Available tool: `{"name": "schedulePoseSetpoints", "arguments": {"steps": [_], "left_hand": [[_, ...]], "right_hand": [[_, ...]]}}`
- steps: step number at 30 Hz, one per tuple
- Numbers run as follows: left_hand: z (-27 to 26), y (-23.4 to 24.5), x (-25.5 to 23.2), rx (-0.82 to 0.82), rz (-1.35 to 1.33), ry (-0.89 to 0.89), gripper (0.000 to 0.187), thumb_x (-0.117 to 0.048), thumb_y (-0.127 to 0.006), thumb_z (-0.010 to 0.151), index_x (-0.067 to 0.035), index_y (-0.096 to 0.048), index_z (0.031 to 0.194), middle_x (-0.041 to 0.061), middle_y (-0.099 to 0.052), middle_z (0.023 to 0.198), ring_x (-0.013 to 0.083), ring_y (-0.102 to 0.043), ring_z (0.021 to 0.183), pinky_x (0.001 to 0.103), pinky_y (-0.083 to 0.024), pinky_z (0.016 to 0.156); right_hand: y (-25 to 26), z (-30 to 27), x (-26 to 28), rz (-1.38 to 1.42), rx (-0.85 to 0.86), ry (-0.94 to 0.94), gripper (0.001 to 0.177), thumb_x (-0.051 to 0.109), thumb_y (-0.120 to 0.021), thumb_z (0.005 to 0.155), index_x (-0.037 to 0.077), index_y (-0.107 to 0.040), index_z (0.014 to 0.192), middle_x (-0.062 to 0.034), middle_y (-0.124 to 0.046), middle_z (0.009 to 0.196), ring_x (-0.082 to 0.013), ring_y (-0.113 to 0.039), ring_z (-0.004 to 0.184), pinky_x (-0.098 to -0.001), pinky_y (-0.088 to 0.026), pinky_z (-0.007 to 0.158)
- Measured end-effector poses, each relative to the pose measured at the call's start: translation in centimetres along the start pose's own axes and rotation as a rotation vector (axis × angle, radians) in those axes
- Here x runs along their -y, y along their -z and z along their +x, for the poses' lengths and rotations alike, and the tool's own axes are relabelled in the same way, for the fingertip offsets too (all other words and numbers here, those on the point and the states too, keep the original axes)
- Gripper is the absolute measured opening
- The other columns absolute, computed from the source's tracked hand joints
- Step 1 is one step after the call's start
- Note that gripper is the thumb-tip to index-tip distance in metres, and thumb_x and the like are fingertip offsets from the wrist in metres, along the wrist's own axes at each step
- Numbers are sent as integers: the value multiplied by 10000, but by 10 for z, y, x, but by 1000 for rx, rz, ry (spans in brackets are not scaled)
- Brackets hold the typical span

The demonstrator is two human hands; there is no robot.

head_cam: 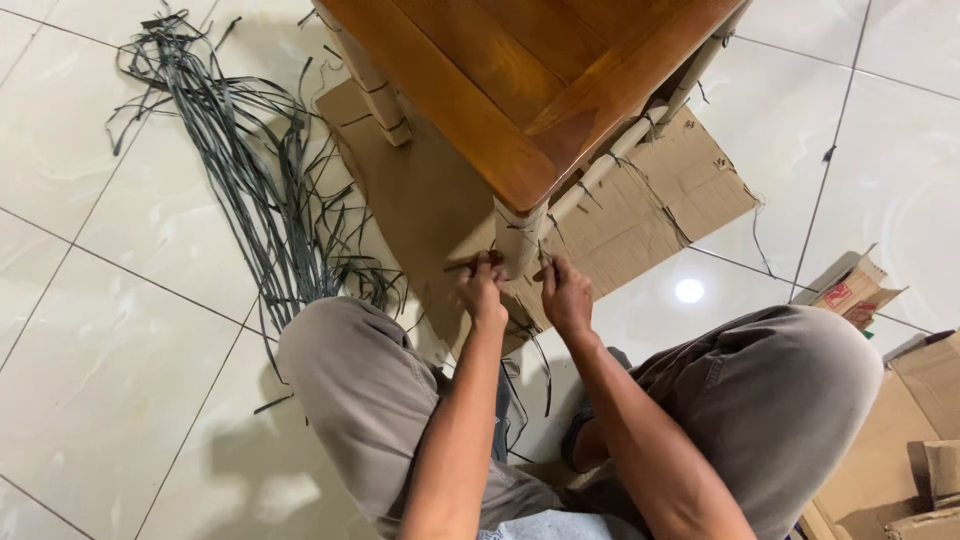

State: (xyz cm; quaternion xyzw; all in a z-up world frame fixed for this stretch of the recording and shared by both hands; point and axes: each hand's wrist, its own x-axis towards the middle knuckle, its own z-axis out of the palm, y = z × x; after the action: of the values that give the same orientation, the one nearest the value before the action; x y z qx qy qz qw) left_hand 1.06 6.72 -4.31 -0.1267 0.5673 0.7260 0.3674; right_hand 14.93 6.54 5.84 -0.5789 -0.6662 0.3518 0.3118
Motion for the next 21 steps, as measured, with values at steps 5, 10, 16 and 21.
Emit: {"name": "schedulePoseSetpoints", "arguments": {"steps": [5, 10, 16, 21], "left_hand": [[-31, 5, 0, 116, 46, -50, 210, -74, -726, 895, -40, -548, 1003, 109, -601, 776, 202, -681, 746, 325, -570, 692], [-23, 16, 5, 238, 307, -171, 113, -156, -757, 852, -71, -685, 866, 82, -709, 750, 104, -635, 661, 232, -487, 566], [-29, 18, -8, 305, 542, -200, 38, -185, -786, 855, -156, -772, 874, 12, -718, 838, 109, -598, 795, 284, -465, 720], [-28, 26, -14, 422, 455, -6, 64, -173, -763, 854, -141, -708, 861, -28, -542, 684, 33, -470, 578, 178, -346, 529]], "right_hand": [[-21, -15, -15, -240, 79, 94, 103, 280, -568, 1008, 245, -645, 1066, -8, -776, 806, -343, -749, 795, -524, -570, 759], [-24, -15, -15, -404, 111, 215, 66, 219, -608, 969, 236, -600, 1033, -95, -737, 779, -373, -741, 737, -541, -584, 651], [-26, -19, -1, -514, 192, 241, 73, 190, -564, 965, 226, -529, 1018, -84, -715, 747, -366, -751, 706, -503, -601, 647], [-22, -34, 5, -507, 189, 274, 321, 155, -606, 925, 259, -556, 1224, -114, -724, 755, -364, -752, 707, -534, -585, 621]]}}
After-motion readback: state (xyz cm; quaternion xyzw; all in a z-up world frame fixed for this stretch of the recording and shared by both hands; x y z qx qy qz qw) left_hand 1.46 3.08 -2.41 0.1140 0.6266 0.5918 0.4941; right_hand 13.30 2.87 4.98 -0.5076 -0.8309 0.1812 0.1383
